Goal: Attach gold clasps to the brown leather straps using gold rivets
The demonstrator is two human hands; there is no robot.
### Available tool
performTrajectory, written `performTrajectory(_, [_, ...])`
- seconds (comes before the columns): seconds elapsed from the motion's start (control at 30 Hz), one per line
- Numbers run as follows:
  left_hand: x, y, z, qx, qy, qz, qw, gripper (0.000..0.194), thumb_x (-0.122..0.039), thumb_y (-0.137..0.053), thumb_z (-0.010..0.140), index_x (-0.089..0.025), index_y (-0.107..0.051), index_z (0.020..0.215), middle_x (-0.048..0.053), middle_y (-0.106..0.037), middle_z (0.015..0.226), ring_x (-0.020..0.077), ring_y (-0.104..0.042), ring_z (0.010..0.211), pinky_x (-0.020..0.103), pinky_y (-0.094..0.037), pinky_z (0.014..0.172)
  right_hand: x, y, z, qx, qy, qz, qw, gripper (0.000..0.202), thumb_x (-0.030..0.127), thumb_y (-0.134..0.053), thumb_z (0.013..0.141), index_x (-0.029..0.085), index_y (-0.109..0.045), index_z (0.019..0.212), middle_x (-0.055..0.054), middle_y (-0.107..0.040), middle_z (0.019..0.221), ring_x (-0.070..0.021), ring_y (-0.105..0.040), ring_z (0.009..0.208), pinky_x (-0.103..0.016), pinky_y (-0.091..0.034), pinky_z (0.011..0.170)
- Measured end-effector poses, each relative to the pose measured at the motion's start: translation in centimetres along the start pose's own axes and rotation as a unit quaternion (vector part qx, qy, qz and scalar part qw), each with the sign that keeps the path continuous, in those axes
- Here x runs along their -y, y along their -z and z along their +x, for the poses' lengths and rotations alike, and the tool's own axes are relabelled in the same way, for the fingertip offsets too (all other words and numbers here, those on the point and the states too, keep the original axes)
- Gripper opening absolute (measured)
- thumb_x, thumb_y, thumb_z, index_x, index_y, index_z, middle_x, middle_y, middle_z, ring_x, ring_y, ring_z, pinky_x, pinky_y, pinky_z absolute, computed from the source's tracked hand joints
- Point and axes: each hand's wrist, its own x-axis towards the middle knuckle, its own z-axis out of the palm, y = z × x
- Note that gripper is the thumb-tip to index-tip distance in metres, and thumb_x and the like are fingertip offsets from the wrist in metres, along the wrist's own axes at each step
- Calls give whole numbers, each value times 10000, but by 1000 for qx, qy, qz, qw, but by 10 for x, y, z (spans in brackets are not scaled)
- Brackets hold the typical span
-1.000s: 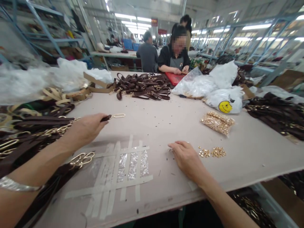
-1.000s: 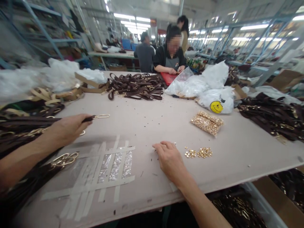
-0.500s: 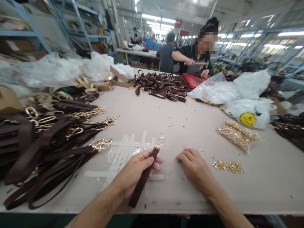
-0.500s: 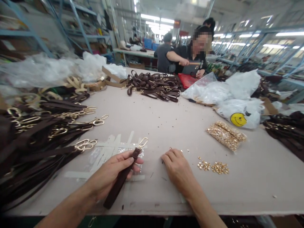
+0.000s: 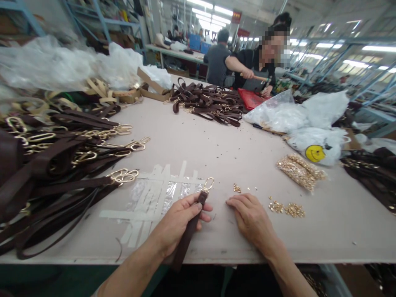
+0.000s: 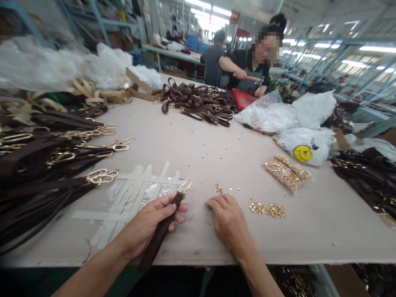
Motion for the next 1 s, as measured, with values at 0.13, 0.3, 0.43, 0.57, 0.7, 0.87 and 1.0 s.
performTrajectory(0.13, [4, 3, 1, 1, 1, -12, 1000, 219, -201, -579, 907, -146, -632, 1112, 80, -703, 976, 98, -617, 731, 162, -477, 580, -2, 3, -13, -32, -34, 4, 999, 289, 29, -476, 892, 191, -646, 1060, -76, -700, 997, -231, -607, 965, -424, -530, 870])
performTrajectory(0.3, [5, 3, 0, 1, -5, -6, 1000, 225, -218, -579, 919, -150, -618, 1129, 73, -701, 981, 96, -618, 738, 162, -491, 605, -7, 8, -26, -71, -57, 13, 996, 308, 41, -466, 905, 211, -648, 1087, -71, -703, 1019, -221, -611, 962, -433, -534, 867])
performTrajectory(0.43, [7, 3, 0, 3, -9, 8, 1000, 229, -229, -575, 924, -160, -612, 1140, 65, -701, 986, 94, -617, 734, 163, -492, 614, -5, 10, -30, -57, -42, 12, 997, 282, 69, -513, 904, 207, -644, 1112, -79, -691, 1092, -234, -595, 1022, -453, -518, 927])
performTrajectory(0.57, [10, 5, 0, 3, -20, 25, 999, 259, -250, -577, 929, -174, -603, 1176, 60, -697, 1015, 92, -617, 741, 164, -488, 634, 0, 8, -31, -42, -66, -8, 997, 247, 138, -539, 932, 197, -636, 1152, -88, -678, 1148, -245, -581, 1070, -461, -500, 971])
performTrajectory(0.7, [12, 5, 0, 3, -24, 39, 999, 270, -279, -591, 925, -175, -613, 1174, 55, -702, 1011, 77, -600, 688, 159, -481, 634, -1, 5, -31, -24, -87, -38, 995, 262, 188, -530, 955, 166, -628, 1198, -96, -684, 1168, -258, -570, 1106, -469, -486, 996])
performTrajectory(0.87, [14, 8, 0, 2, -29, 34, 999, 313, -308, -615, 909, -189, -612, 1198, 60, -709, 1026, 90, -610, 708, 165, -485, 644, 3, 6, -30, -12, -94, -58, 994, 277, 199, -505, 966, 152, -627, 1210, -103, -677, 1197, -270, -568, 1120, -477, -478, 1009])
performTrajectory(1.0, [18, 11, 0, -12, -26, 47, 999, 403, -427, -703, 833, -179, -652, 1147, 61, -733, 928, 92, -591, 610, 175, -478, 585, 1, 2, -31, -28, -67, -97, 993, 309, 163, -482, 948, 197, -625, 1220, -76, -685, 1206, -266, -589, 1126, -444, -506, 979])
